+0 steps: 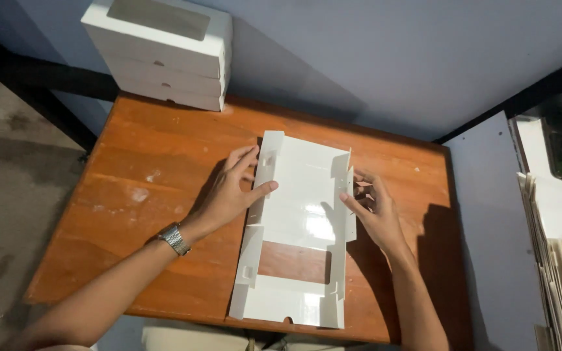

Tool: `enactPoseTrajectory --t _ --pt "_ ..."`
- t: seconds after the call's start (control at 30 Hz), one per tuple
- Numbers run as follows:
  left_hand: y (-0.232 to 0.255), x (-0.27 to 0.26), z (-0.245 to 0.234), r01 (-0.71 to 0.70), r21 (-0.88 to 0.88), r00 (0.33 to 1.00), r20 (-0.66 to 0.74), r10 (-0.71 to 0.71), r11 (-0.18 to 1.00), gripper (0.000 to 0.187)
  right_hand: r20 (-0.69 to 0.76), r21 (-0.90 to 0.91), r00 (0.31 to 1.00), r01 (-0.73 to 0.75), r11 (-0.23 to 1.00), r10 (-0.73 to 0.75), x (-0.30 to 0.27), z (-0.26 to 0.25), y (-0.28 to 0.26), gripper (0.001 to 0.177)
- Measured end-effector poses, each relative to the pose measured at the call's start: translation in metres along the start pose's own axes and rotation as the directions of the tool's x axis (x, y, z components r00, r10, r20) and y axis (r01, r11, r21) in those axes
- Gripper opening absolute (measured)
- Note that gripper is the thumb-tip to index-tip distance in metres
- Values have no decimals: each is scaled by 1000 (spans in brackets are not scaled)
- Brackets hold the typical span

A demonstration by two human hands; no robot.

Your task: Assembling a white cardboard box by folding along pre-scored lines and tucking in tabs.

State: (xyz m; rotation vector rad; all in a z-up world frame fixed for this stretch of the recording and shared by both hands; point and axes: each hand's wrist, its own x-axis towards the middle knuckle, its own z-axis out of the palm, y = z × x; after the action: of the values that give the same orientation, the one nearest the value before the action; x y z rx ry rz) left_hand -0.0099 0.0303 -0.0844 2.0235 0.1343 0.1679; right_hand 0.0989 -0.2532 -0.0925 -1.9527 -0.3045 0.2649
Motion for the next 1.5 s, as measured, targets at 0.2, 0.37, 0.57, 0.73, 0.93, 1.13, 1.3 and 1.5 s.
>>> enactPoseTrajectory --t 0.2,0.37,0.57,0.73,0.93,1.13,1.3,1.5 --pt "8 -5 -3 -39 115 997 66 32 993 100 -28 -31 997 65 997 -66 3 1 14 48" --pt "-9 -2 5 -2 84 998 64 -3 996 92 -14 -56 999 41 998 -42 0 4 1 46" --pt "-3 2 -13 140 -107 986 110 -128 984 79 -23 -33 999 21 999 -22 2 -4 1 50" --pt "-24 14 -13 182 -335 983 96 -159 924 84 -37 1 998 47 999 -47 7 -14 16 49" --pt "-4 16 -24 82 -404 991 127 -32 911 96 10 54 996 85 995 -85 3 -22 8 57" --pt "-6 11 -21 41 -407 997 76 -11 912 77 19 96 987 159 983 -161 8 -30 28 81" --pt "11 2 -29 71 -267 987 157 -29 961 92 33 178 987 148 973 -156 5 -24 16 87" --pt "10 -2 -25 -73 -261 992 77 96 963 79 -22 237 985 169 957 -169 7 -23 28 79"
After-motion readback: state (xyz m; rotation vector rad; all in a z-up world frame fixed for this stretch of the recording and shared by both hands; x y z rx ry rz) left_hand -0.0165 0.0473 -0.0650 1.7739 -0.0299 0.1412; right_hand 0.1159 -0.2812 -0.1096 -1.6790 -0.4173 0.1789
